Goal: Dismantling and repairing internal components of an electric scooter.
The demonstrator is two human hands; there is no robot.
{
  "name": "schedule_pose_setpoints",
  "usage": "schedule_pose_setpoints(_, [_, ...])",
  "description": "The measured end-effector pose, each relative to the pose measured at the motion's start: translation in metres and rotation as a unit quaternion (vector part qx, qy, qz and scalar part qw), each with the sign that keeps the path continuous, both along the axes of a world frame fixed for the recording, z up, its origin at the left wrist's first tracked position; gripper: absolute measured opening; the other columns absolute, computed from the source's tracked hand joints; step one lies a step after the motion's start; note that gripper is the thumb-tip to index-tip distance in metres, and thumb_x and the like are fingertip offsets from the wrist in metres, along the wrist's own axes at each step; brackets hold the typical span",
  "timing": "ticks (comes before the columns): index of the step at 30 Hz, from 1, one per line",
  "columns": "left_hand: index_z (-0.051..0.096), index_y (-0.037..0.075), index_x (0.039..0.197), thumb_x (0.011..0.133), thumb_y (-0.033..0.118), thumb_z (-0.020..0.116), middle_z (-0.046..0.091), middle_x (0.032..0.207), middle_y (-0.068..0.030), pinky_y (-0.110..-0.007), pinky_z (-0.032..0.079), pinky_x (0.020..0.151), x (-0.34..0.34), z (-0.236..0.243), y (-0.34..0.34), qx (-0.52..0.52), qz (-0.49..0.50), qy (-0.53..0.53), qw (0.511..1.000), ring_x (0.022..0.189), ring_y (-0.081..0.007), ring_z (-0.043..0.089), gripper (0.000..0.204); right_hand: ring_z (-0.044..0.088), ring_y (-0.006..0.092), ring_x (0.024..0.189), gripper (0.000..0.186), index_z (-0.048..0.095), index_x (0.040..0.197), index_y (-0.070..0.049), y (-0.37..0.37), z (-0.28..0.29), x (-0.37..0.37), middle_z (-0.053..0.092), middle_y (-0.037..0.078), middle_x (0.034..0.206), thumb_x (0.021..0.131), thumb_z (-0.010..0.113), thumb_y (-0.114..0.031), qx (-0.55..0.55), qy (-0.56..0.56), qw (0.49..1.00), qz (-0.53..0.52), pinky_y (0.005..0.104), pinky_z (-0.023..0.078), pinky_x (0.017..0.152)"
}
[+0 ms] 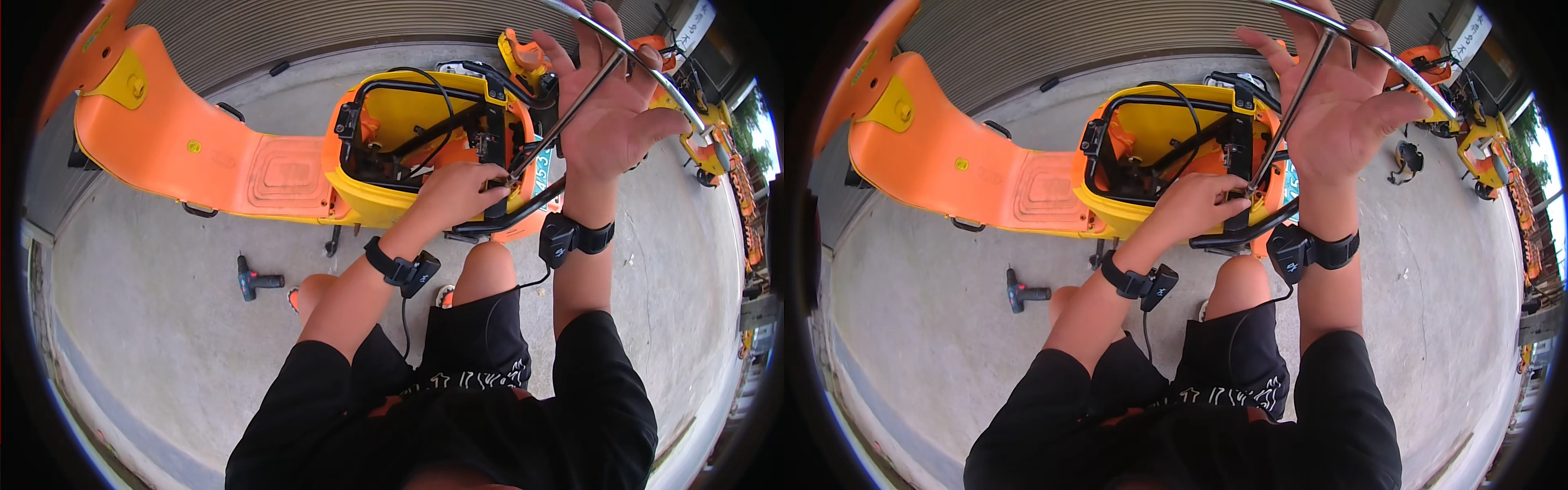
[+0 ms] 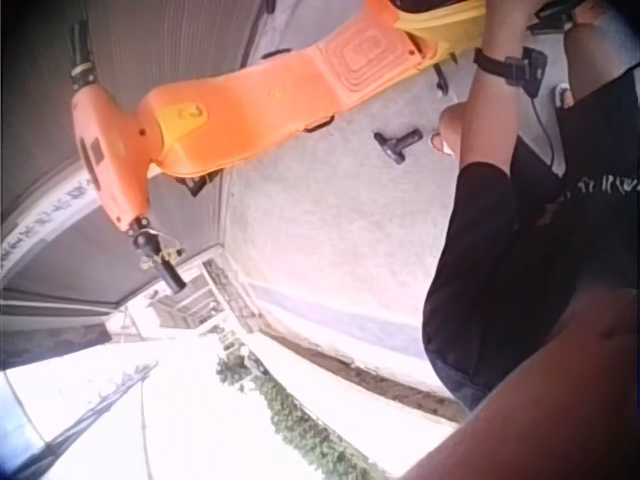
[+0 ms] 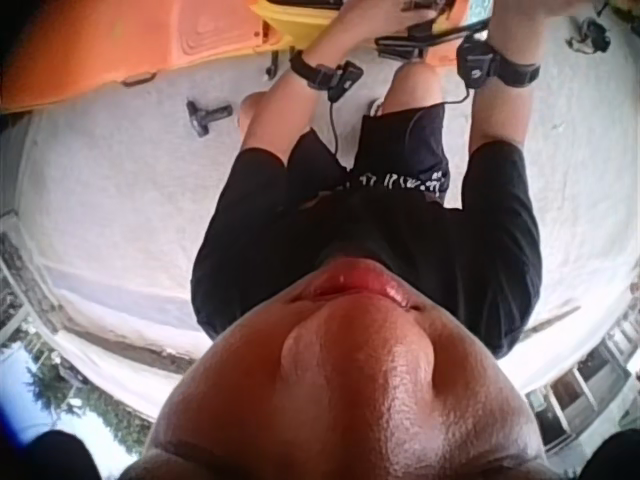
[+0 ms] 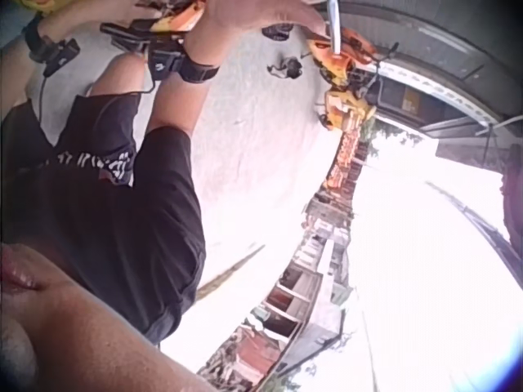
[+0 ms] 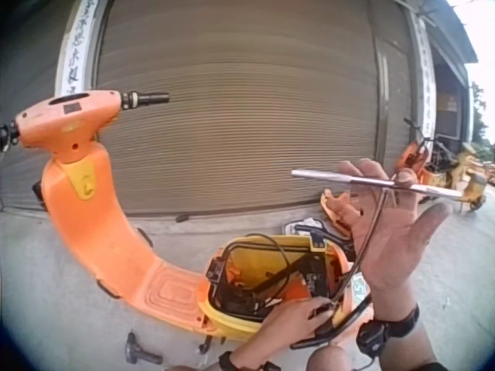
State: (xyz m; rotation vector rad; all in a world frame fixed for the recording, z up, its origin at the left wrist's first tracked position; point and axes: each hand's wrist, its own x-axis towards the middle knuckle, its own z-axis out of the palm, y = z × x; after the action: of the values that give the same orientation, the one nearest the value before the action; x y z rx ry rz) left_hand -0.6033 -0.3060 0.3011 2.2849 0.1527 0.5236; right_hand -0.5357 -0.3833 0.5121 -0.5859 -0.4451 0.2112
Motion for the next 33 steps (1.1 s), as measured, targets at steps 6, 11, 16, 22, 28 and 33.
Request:
schedule_pose_setpoints(6, [0.073,0.011,0.118,0.088,0.036,0.072,0.068,0.078,-0.0134,-0.041,0.051,0.067,0.003,-0.001,0.003,-0.017,-0.006,-0.003,1.000,0.074,-0.0298,0.067,0.039,0.062,0.0267,0.112,0.036,0.054,0.127,-0.004,-0.031,-0.058,0.045,0.062,0.012,0.122,0.107,0.051,-0.034,-0.099,-0.392,0.914,-0.045,0.0401,0.057,0.085])
schedule_pose_setpoints(11, [0.074,0.012,0.117,0.087,0.038,0.073,0.066,0.076,-0.0120,-0.039,0.050,0.065,0.001,0.002,0.001,-0.025,-0.009,0.020,0.999,0.071,-0.0278,0.066,0.040,0.066,0.0271,0.106,0.050,0.055,0.120,-0.002,-0.048,-0.048,0.047,0.063,0.013,0.123,0.102,0.054,-0.049,-0.032,-0.257,0.966,-0.004,0.0358,0.058,0.082])
schedule_pose_setpoints(16, [0.074,0.011,0.117,0.089,0.037,0.071,0.065,0.073,-0.0115,-0.040,0.049,0.063,0.000,0.002,0.001,-0.001,-0.007,-0.022,1.000,0.069,-0.0289,0.065,0.038,0.068,0.0164,0.090,0.037,0.056,0.111,-0.008,-0.046,-0.033,0.032,0.067,0.009,0.118,0.108,0.047,-0.044,-0.041,-0.285,0.952,0.101,0.0272,0.050,0.070])
schedule_pose_setpoints(22, [0.072,0.010,0.118,0.090,0.035,0.069,0.067,0.075,-0.0129,-0.041,0.049,0.064,0.000,-0.006,0.002,0.017,-0.012,-0.024,0.999,0.071,-0.0312,0.066,0.037,0.032,0.0051,0.034,0.040,0.054,0.107,-0.004,-0.037,-0.006,0.063,0.044,-0.011,0.047,0.113,0.034,-0.038,-0.064,-0.222,0.813,0.534,0.0205,0.028,0.042])
schedule_pose_setpoints(28, [0.070,0.011,0.124,0.092,0.034,0.067,0.070,0.082,-0.0141,-0.041,0.051,0.069,-0.002,-0.004,0.002,0.016,-0.013,-0.033,0.999,0.079,-0.0316,0.068,0.039,0.039,0.0072,0.053,0.049,0.052,0.112,-0.003,-0.017,-0.022,0.049,0.043,-0.004,0.066,0.108,0.041,-0.050,-0.104,-0.226,0.944,0.218,0.0242,0.033,0.054])
schedule_pose_setpoints(33, [0.072,0.013,0.121,0.092,0.037,0.067,0.073,0.090,-0.0123,-0.042,0.054,0.073,-0.003,-0.002,0.001,0.009,-0.007,-0.027,1.000,0.086,-0.0308,0.071,0.038,0.048,0.0120,0.072,0.035,0.051,0.122,0.001,-0.025,-0.058,0.024,0.051,0.001,0.085,0.106,0.058,-0.028,-0.059,-0.301,0.952,0.016,0.0280,0.042,0.065])
